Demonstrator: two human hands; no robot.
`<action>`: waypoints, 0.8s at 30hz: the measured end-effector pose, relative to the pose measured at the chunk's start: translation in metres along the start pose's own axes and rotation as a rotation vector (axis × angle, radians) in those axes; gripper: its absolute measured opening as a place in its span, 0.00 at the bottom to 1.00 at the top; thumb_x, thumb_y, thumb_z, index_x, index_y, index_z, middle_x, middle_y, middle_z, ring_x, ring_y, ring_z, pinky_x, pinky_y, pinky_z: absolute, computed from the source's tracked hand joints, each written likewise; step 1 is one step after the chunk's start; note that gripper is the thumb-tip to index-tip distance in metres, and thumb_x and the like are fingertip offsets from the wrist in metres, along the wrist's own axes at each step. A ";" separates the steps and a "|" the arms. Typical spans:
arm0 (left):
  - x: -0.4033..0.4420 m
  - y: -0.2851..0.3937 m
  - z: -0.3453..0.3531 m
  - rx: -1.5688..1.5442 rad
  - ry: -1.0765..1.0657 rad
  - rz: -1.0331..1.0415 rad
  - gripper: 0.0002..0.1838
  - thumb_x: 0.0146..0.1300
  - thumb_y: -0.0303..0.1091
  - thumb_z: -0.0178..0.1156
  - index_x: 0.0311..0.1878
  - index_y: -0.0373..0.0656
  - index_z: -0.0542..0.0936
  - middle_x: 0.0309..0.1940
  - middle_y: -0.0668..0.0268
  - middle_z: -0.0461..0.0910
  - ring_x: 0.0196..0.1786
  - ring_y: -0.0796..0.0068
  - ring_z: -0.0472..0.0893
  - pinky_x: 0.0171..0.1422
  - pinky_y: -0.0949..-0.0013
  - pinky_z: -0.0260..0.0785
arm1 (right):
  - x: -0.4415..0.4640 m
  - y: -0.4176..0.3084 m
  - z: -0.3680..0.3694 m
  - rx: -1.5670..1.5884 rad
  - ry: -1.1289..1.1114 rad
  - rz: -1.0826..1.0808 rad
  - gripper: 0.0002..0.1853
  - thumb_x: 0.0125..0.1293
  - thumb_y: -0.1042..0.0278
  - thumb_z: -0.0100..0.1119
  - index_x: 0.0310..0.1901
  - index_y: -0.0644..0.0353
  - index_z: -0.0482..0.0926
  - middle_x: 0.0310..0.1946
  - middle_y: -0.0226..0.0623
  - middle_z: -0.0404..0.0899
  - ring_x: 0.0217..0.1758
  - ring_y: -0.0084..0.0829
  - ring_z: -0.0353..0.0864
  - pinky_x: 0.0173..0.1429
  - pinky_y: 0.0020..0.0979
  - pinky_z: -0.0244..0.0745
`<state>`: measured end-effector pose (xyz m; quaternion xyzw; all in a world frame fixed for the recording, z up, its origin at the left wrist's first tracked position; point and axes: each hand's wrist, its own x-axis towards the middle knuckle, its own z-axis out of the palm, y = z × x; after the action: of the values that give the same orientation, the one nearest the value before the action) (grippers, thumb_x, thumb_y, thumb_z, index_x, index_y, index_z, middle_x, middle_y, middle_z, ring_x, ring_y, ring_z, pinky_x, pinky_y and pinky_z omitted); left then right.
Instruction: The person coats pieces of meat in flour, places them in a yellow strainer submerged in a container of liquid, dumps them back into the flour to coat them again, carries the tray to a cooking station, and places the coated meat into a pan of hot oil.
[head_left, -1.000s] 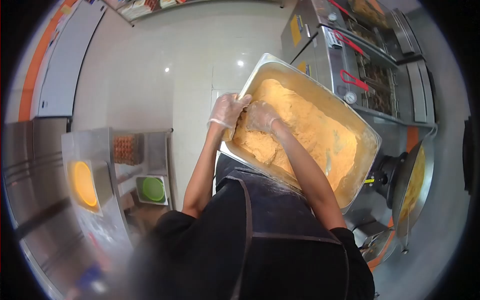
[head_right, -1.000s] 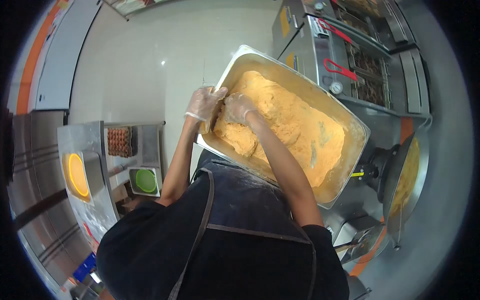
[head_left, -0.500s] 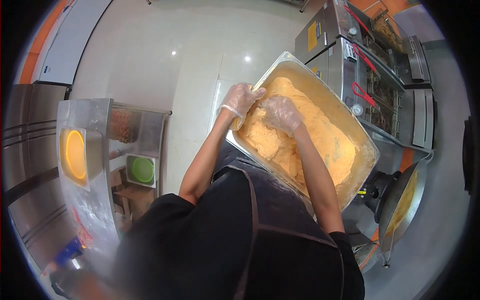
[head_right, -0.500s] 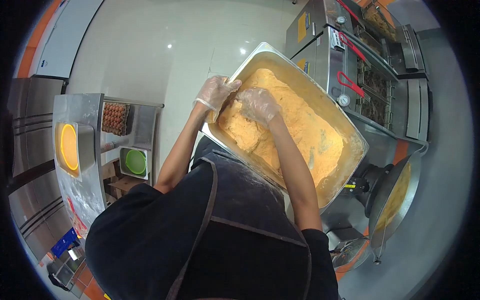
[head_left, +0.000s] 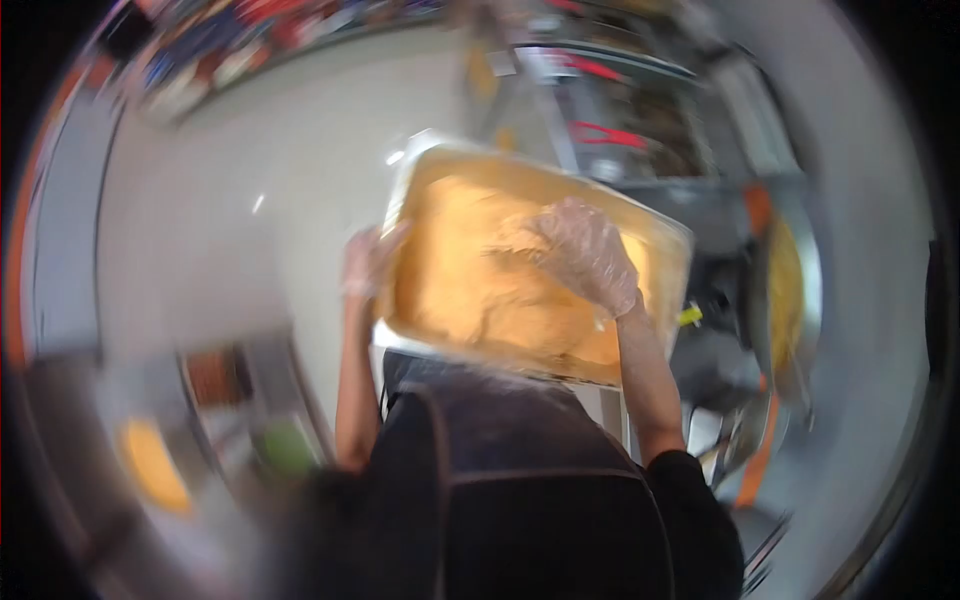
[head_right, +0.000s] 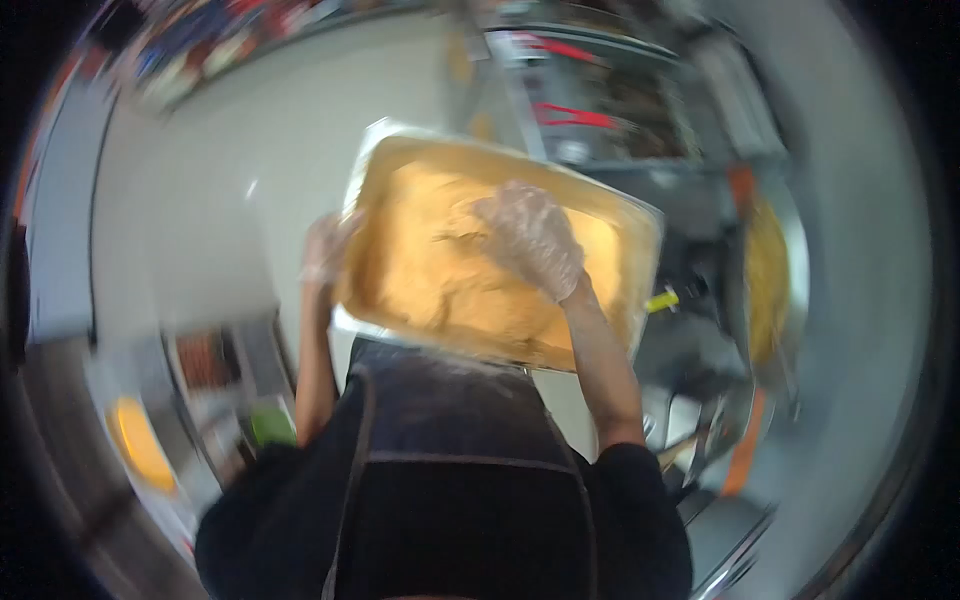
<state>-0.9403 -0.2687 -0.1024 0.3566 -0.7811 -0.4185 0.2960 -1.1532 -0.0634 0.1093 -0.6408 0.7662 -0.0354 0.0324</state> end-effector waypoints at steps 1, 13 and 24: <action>0.006 0.003 -0.005 0.047 -0.150 -0.151 0.25 0.63 0.52 0.59 0.30 0.34 0.79 0.18 0.57 0.68 0.23 0.62 0.66 0.32 0.54 0.62 | -0.026 0.014 -0.018 -0.041 0.090 0.077 0.21 0.55 0.56 0.66 0.50 0.52 0.78 0.48 0.38 0.77 0.55 0.41 0.74 0.57 0.41 0.72; 0.019 -0.009 -0.011 -0.039 -0.314 -0.125 0.23 0.70 0.48 0.56 0.32 0.34 0.78 0.25 0.64 0.79 0.28 0.79 0.74 0.30 0.72 0.67 | -0.306 0.178 -0.214 -0.646 0.290 0.786 0.13 0.55 0.62 0.64 0.41 0.57 0.84 0.36 0.42 0.83 0.42 0.41 0.82 0.49 0.38 0.77; 0.016 0.034 -0.017 0.046 -0.264 -0.286 0.27 0.68 0.54 0.56 0.33 0.33 0.78 0.25 0.59 0.81 0.27 0.67 0.78 0.32 0.64 0.70 | -0.457 0.308 -0.137 -0.156 0.159 1.302 0.14 0.54 0.61 0.61 0.40 0.59 0.83 0.34 0.43 0.84 0.37 0.42 0.82 0.45 0.40 0.77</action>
<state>-0.9469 -0.2754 -0.0628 0.4128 -0.7638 -0.4814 0.1204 -1.3874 0.4423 0.2181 -0.0423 0.9975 -0.0001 -0.0561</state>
